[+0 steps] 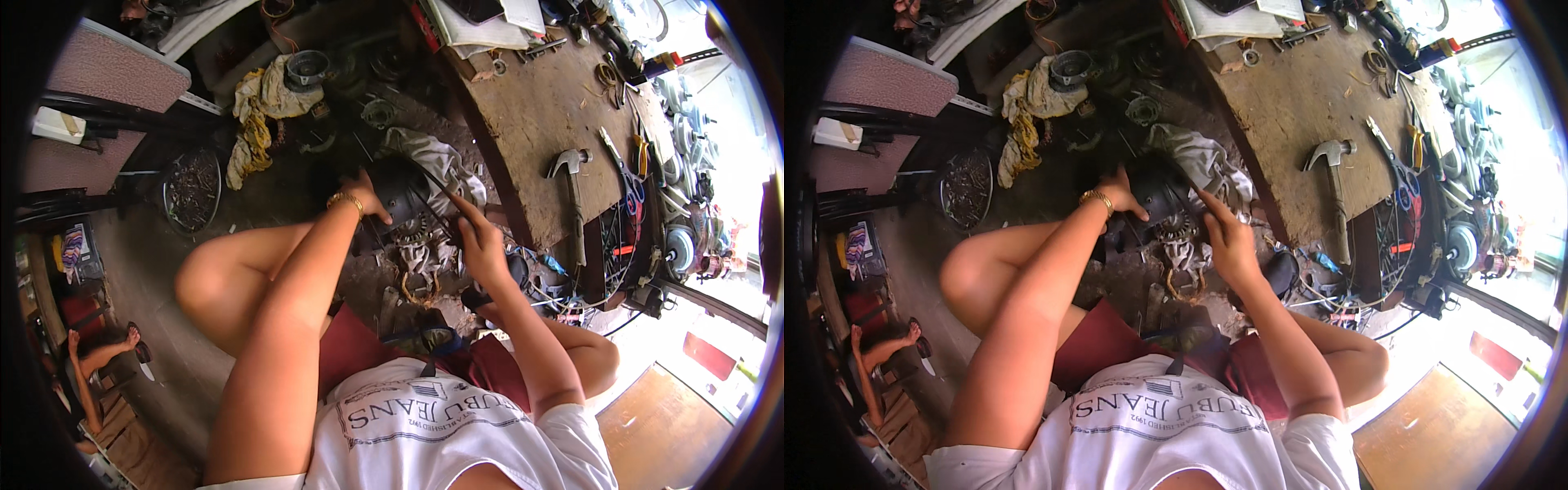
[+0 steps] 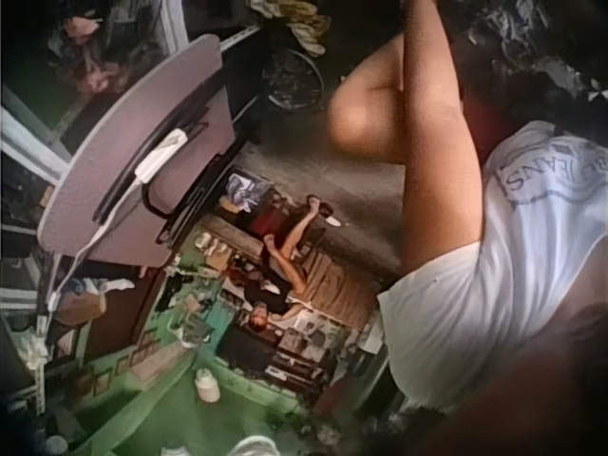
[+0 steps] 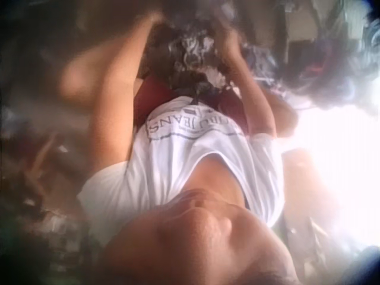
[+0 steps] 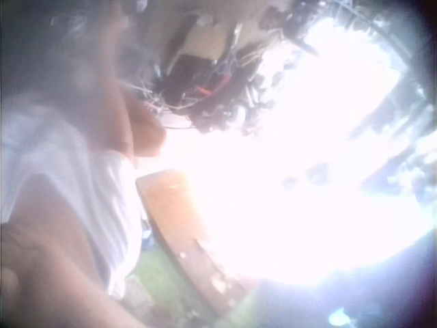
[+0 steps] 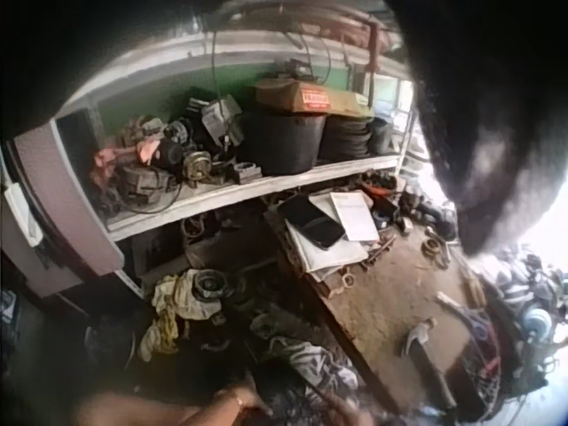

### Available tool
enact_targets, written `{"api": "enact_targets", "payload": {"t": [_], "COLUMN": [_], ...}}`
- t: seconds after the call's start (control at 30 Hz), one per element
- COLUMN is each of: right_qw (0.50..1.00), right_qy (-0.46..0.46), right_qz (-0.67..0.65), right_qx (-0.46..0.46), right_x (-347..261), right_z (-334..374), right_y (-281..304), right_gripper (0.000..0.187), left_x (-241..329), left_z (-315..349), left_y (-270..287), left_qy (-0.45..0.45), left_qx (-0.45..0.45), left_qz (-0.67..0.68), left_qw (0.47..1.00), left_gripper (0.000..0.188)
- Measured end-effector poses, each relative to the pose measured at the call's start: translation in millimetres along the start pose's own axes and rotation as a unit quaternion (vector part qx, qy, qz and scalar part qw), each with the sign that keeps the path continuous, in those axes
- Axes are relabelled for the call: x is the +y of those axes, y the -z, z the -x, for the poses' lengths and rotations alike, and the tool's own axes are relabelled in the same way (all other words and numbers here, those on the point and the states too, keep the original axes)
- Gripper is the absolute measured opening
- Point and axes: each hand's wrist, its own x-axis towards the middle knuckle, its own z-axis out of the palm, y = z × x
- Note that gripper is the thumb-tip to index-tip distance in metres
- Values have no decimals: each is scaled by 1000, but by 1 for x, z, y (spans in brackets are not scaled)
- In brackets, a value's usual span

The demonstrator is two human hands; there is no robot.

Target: The person disassembles an alternator while sitting on the floor, using a screwdriver to remove internal components and a cloth to hold the metal housing.

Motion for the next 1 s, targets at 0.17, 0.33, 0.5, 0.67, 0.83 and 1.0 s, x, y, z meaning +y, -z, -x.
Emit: {"api": "enact_targets", "payload": {"t": [0.17, 0.33, 0.5, 0.67, 0.83, 1.0], "right_qw": [993, 999, 996, 995, 999, 989], "right_qy": [-96, 43, -53, -57, 9, -107], "right_qz": [-5, -4, -34, 1, -26, -12], "right_qx": [-69, 1, -69, -79, -34, -102], "right_x": [-20, 19, 4, -6, 26, -16], "right_z": [6, -82, -34, -18, -98, -44], "right_y": [17, -67, -15, 9, -81, -13], "right_gripper": [38, 37, 38, 41, 37, 38], "left_x": [-9, 10, -1, -7, 17, -4], "left_z": [-5, -15, -5, -12, -1, -2], "left_y": [-12, 11, -4, 9, -1, -3], "left_qy": [-4, -50, -21, -19, -14, -2], "left_qx": [24, -54, -10, -39, -13, -47], "left_qz": [-26, 11, 12, 13, 16, 40], "left_qw": [999, 997, 1000, 999, 1000, 998], "left_gripper": [146, 145, 148, 151, 153, 154]}}
